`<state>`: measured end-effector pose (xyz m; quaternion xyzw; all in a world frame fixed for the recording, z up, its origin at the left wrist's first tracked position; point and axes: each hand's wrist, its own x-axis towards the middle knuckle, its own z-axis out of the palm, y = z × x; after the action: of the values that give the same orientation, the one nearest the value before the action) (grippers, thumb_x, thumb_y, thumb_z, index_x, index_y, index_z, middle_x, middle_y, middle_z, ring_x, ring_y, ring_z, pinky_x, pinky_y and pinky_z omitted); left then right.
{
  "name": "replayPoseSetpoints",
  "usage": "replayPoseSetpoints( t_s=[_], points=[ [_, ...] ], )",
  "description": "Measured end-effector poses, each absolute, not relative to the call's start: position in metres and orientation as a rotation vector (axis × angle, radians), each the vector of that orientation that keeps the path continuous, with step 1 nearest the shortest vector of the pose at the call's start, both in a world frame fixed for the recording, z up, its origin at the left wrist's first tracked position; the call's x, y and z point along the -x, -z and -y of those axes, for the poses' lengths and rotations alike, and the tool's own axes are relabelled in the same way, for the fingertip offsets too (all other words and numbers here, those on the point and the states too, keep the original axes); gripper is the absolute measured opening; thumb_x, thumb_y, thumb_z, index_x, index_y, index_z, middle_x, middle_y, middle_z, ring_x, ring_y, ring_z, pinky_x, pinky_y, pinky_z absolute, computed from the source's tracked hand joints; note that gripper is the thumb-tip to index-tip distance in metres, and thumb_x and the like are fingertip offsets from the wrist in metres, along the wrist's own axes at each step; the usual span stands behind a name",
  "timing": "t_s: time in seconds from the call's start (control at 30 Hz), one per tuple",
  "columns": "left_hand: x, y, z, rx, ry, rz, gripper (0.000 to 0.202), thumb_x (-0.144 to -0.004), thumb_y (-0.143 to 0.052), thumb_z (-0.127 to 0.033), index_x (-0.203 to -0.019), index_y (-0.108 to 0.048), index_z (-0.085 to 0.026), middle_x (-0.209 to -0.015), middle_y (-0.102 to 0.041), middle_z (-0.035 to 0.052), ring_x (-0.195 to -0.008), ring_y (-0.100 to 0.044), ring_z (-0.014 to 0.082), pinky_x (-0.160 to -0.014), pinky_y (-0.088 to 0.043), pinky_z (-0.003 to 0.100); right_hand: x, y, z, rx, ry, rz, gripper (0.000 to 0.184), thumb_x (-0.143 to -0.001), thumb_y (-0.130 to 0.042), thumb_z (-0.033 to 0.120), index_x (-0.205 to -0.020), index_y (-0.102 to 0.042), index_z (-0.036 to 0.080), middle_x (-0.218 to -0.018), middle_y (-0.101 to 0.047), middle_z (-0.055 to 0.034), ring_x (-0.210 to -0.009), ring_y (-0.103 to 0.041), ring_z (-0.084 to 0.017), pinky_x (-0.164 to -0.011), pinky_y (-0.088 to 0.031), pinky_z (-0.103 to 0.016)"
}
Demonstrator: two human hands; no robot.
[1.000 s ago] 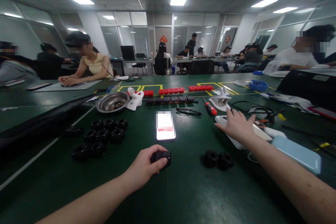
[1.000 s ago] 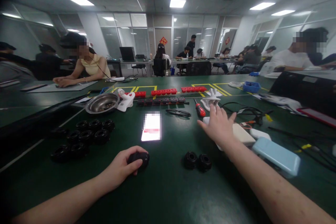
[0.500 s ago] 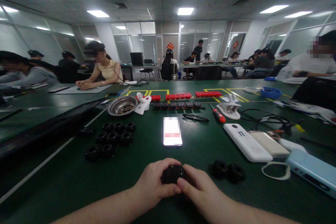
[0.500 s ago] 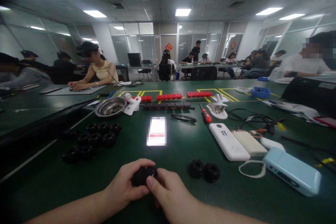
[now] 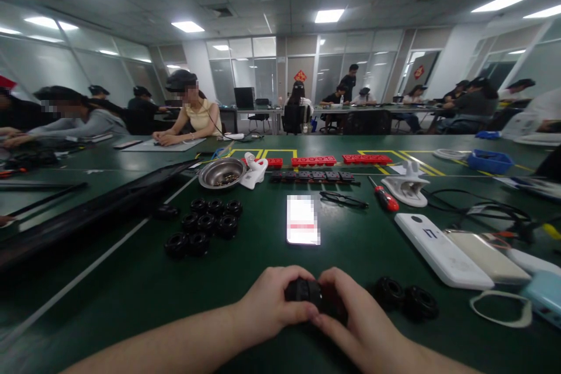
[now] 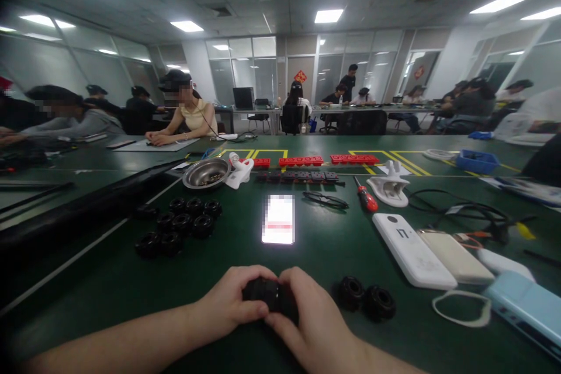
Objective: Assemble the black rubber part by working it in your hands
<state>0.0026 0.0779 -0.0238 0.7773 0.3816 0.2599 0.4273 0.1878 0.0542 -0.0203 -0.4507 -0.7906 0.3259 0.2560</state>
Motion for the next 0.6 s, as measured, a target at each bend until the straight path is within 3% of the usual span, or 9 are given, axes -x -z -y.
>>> replayPoseSetpoints(
  t_s=[0.07,0.17,0.27,0.37,0.53,0.6],
  points=[
    [-0.003,0.023,-0.078,-1.94,-0.634,-0.984,0.034,-0.068,-0.06,-0.043,-0.09,-0.061,-0.017,-0.075,-0.059,-0.0004,-0.065,-0.052,0.0132,-0.059,-0.038,0.021,-0.189,0.019,-0.051,1.138,-0.791,2.17,0.022,-0.073,-0.053,0.027,-0.092,-0.046,0.018,-0.084,-0.052,-0.004,-0.072,-0.049,-0.016,-0.063,-0.039,-0.026],
    [-0.003,0.02,-0.078,-1.958,-0.712,-1.025,0.035,-0.068,-0.061,-0.04,-0.095,-0.059,-0.018,-0.082,-0.061,0.0015,-0.07,-0.054,0.0146,-0.061,-0.041,0.023,-0.191,0.018,-0.052,1.122,-0.711,2.126,0.026,-0.078,-0.047,0.039,-0.093,-0.045,0.018,-0.085,-0.051,-0.0057,-0.075,-0.048,-0.018,-0.065,-0.04,-0.03],
    [-0.002,0.019,-0.078,-1.992,-0.771,-1.058,0.039,-0.067,-0.063,-0.038,-0.1,-0.058,-0.018,-0.089,-0.062,0.0033,-0.078,-0.056,0.0167,-0.069,-0.043,0.025,-0.191,0.022,-0.058,1.219,-0.689,2.158,0.033,-0.086,-0.032,0.044,-0.074,-0.049,0.018,-0.074,-0.053,-0.0043,-0.071,-0.047,-0.019,-0.065,-0.038,-0.032],
    [-0.002,0.019,-0.08,-2.039,-0.68,-1.014,0.047,-0.062,-0.067,-0.041,-0.102,-0.059,-0.019,-0.09,-0.065,0.0035,-0.081,-0.058,0.0183,-0.073,-0.043,0.027,-0.19,0.026,-0.063,1.233,-0.748,2.224,0.041,-0.089,-0.028,0.039,-0.06,-0.047,0.018,-0.065,-0.052,-0.0025,-0.066,-0.047,-0.017,-0.065,-0.037,-0.031],
    [-0.002,0.019,-0.082,-1.935,-0.641,-1.011,0.042,-0.065,-0.064,-0.042,-0.1,-0.061,-0.018,-0.087,-0.065,0.0033,-0.078,-0.058,0.0182,-0.069,-0.043,0.026,-0.188,0.023,-0.059,1.242,-0.851,2.137,0.012,-0.08,-0.05,0.03,-0.083,-0.053,0.018,-0.083,-0.054,-0.0035,-0.076,-0.05,-0.017,-0.066,-0.039,-0.029],
    [-0.002,0.018,-0.082,-1.906,-0.67,-1.008,0.038,-0.067,-0.062,-0.04,-0.098,-0.061,-0.017,-0.086,-0.064,0.0032,-0.077,-0.058,0.0176,-0.068,-0.044,0.026,-0.188,0.021,-0.057,1.214,-0.857,2.102,0.02,-0.077,-0.054,0.031,-0.094,-0.051,0.019,-0.089,-0.054,-0.0041,-0.081,-0.049,-0.018,-0.07,-0.04,-0.03]
  ],
)
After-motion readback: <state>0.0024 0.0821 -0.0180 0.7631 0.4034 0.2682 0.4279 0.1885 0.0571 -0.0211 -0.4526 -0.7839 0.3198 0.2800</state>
